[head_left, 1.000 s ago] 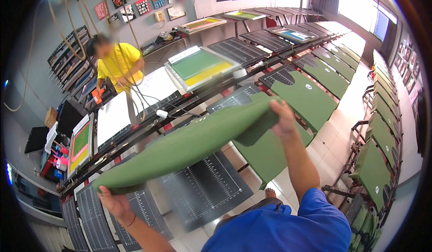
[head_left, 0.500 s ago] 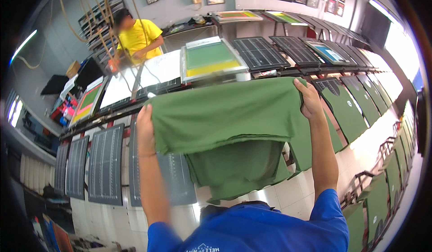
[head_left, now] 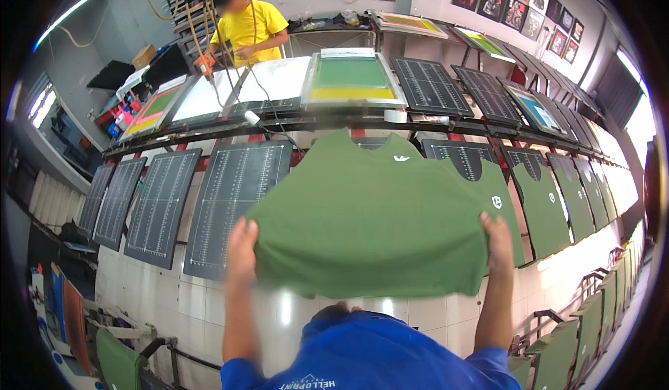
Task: The person uses a heat gun to apply heat to a logo on a green t-shirt laid on a screen printing table. They then fold the t-shirt and place it on a stack of other finished shirts.
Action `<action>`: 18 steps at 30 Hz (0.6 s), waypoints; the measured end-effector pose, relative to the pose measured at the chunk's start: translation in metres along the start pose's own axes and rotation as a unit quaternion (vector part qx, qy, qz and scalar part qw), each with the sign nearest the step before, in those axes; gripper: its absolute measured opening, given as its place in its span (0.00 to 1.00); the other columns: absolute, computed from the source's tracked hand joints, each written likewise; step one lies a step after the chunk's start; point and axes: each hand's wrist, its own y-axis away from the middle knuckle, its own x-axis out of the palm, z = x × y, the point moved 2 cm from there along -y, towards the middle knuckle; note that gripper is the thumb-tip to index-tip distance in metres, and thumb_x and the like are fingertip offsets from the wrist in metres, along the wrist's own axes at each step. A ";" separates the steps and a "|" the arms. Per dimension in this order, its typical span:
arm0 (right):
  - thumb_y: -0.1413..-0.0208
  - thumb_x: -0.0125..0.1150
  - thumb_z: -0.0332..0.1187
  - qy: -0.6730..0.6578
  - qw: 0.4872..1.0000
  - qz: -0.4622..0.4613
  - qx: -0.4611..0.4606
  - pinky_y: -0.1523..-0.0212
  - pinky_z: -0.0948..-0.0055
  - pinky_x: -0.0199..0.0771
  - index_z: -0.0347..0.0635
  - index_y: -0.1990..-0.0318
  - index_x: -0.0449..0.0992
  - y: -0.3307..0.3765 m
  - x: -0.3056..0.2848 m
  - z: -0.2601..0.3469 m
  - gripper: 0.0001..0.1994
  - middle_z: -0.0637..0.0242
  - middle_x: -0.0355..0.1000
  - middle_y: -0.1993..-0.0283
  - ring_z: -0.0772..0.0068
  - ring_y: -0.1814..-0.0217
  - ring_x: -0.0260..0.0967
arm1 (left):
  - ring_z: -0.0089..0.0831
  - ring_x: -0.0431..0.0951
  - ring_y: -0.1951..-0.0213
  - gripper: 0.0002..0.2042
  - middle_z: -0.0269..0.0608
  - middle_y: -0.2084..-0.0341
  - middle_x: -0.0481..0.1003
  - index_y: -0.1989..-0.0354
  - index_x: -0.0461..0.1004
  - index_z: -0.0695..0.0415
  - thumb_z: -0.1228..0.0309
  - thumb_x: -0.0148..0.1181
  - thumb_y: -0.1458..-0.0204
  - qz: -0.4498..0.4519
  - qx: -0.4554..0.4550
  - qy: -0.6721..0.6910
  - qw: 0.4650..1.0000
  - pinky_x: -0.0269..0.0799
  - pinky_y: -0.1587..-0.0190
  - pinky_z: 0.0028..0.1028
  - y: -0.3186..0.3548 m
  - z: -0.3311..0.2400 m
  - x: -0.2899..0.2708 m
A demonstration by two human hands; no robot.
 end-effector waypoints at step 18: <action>0.39 0.57 0.39 0.022 0.950 0.057 0.305 0.43 0.61 0.69 0.33 0.46 0.71 0.092 -0.083 -0.255 0.20 0.57 0.73 0.46 0.63 0.44 0.71 | 0.26 0.72 0.52 0.18 0.39 0.53 0.74 0.46 0.69 0.66 0.64 0.48 0.37 0.053 -0.249 -0.067 0.965 0.66 0.47 0.28 0.143 0.278 -0.105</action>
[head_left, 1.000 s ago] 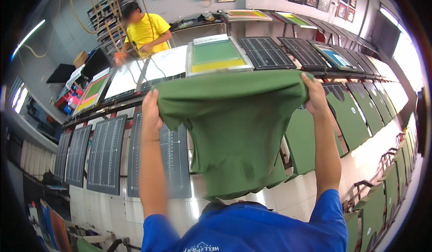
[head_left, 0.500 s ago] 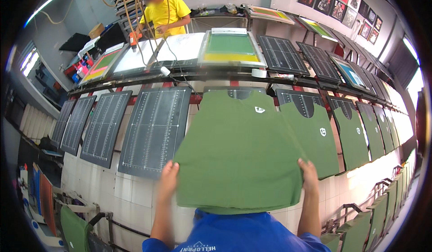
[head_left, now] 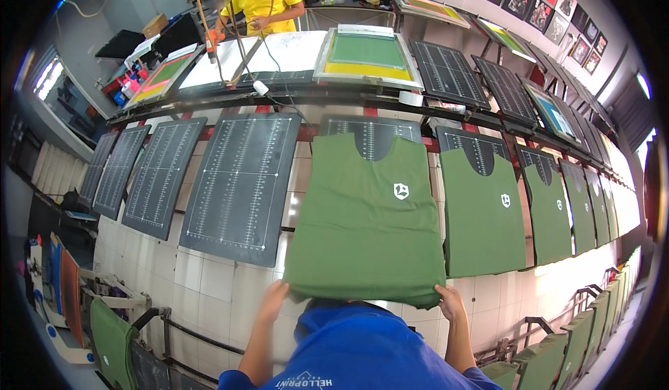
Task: The person uses a heat gun to apply heat to a logo on a green t-shirt laid on a screen printing table. They then fold the t-shirt and place it on a stack of other finished shirts.
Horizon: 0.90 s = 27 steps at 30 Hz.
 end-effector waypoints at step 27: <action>0.40 0.59 0.36 -0.267 0.888 0.113 -0.357 0.46 0.59 0.73 0.37 0.48 0.70 -0.049 0.037 0.334 0.16 0.58 0.74 0.50 0.61 0.50 0.73 | 0.35 0.73 0.48 0.15 0.42 0.52 0.75 0.50 0.72 0.59 0.63 0.53 0.38 0.223 0.357 0.212 0.882 0.64 0.40 0.39 -0.114 -0.387 0.100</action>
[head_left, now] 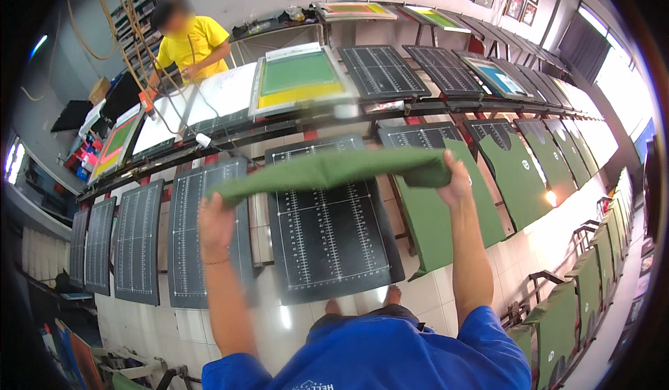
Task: The person uses a heat gun to apply heat to a logo on a green t-shirt laid on a screen printing table. They then fold the t-shirt and place it on a stack of other finished shirts.
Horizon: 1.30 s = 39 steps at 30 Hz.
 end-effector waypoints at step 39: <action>0.44 0.62 0.39 0.361 0.906 -0.139 0.173 0.37 0.65 0.58 0.28 0.41 0.62 0.106 -0.388 0.254 0.29 0.54 0.68 0.42 0.63 0.40 0.63 | 0.25 0.72 0.49 0.16 0.40 0.51 0.74 0.45 0.69 0.64 0.67 0.50 0.37 -0.286 -0.222 -0.167 0.917 0.66 0.45 0.26 0.175 0.271 0.359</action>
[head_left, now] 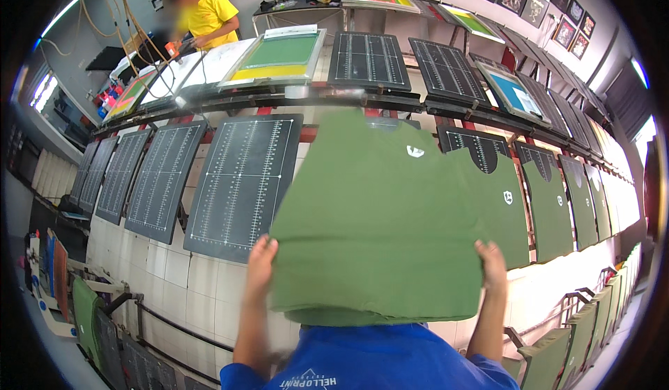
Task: The person uses a heat gun to apply heat to a logo on a green t-shirt laid on a screen printing table. They then fold the t-shirt and place it on a stack of other finished shirts.
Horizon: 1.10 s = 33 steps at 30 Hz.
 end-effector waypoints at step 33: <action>0.43 0.63 0.37 -0.179 0.927 0.235 0.233 0.40 0.58 0.68 0.36 0.38 0.64 0.010 -0.025 -0.245 0.27 0.58 0.70 0.41 0.61 0.41 0.68 | 0.35 0.75 0.48 0.23 0.48 0.47 0.73 0.43 0.67 0.69 0.67 0.59 0.43 0.146 -0.232 0.062 0.960 0.70 0.43 0.34 0.025 0.185 -0.074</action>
